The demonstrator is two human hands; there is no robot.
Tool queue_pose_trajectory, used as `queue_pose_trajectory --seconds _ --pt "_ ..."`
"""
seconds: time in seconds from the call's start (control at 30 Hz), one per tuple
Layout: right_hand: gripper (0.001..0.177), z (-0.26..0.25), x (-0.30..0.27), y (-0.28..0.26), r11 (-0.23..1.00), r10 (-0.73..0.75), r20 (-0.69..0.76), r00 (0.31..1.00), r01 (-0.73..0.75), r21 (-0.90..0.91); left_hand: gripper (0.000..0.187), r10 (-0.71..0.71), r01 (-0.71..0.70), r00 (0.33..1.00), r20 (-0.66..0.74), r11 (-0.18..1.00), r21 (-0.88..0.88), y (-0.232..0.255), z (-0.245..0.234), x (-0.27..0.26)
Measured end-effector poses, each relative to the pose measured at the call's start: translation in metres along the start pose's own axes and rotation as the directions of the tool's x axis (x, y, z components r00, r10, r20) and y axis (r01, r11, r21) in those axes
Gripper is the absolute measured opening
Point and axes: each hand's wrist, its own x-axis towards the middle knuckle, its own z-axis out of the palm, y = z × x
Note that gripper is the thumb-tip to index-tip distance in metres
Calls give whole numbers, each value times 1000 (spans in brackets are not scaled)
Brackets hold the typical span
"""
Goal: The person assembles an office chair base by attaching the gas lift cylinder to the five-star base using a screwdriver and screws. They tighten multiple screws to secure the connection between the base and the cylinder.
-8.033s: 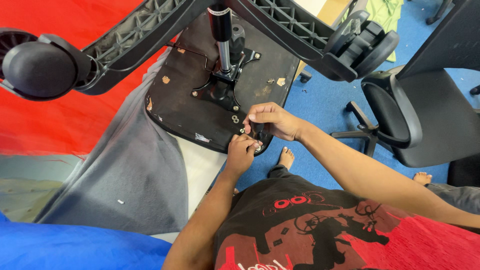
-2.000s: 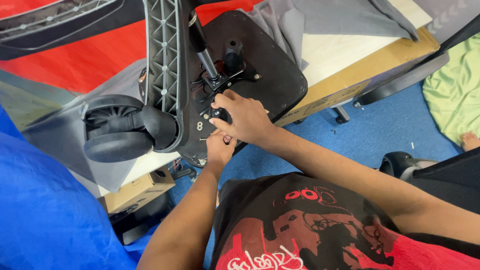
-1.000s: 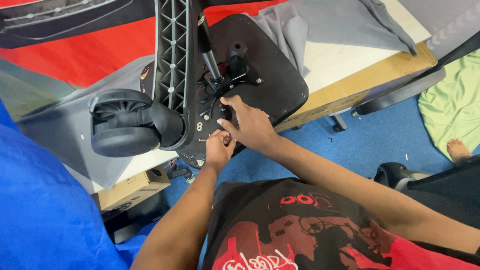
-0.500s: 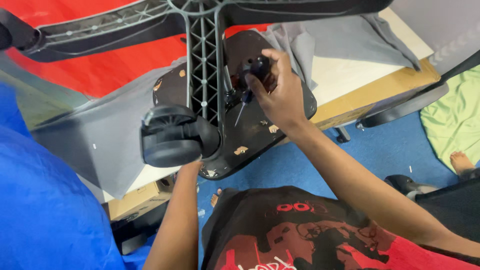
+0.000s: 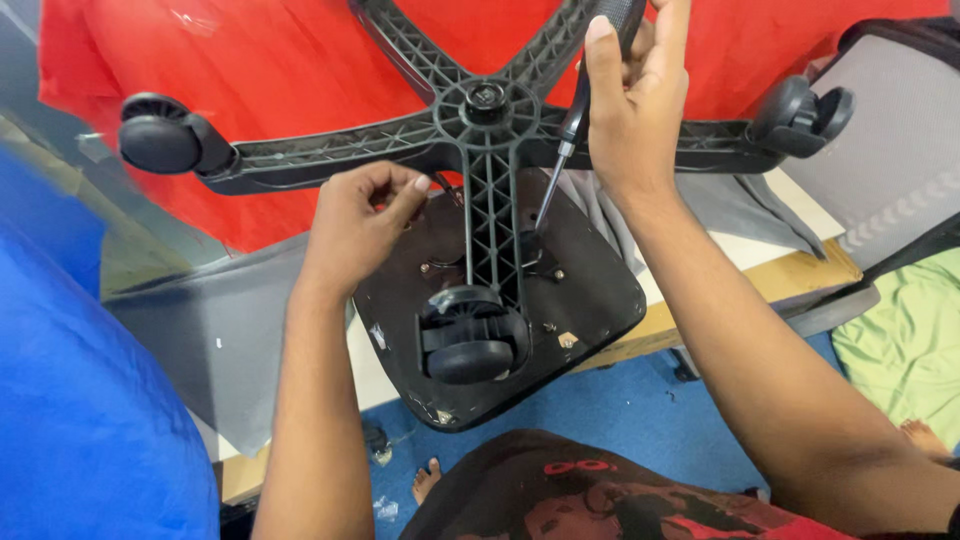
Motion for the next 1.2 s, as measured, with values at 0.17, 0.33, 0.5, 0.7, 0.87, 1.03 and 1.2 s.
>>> queue_pose_trajectory --seconds 0.17,0.33,0.5,0.7,0.87,1.03,1.2 --pt "31 20 25 -11 996 -84 -6 996 84 -20 17 315 -322 938 -146 947 -23 28 16 45" --pt "40 28 57 -20 976 -217 -78 973 214 -46 22 571 -574 815 -101 819 5 24 46 93" --pt "50 45 78 -16 940 -329 -77 941 319 -117 19 581 -583 813 46 809 73 3 66 127" --pt "53 55 74 -3 938 -319 -71 945 304 -167 16 482 -480 876 2 872 -99 -15 68 126" --pt "57 51 62 -10 969 -221 -176 959 195 -155 23 576 -574 817 -36 818 43 -10 63 119" --pt "53 35 38 -25 991 -99 -243 965 74 -109 22 682 -653 720 -127 728 207 -4 61 116" --pt "48 24 2 -34 999 -22 -281 959 30 26 18 467 -464 883 -50 884 54 0 56 116"
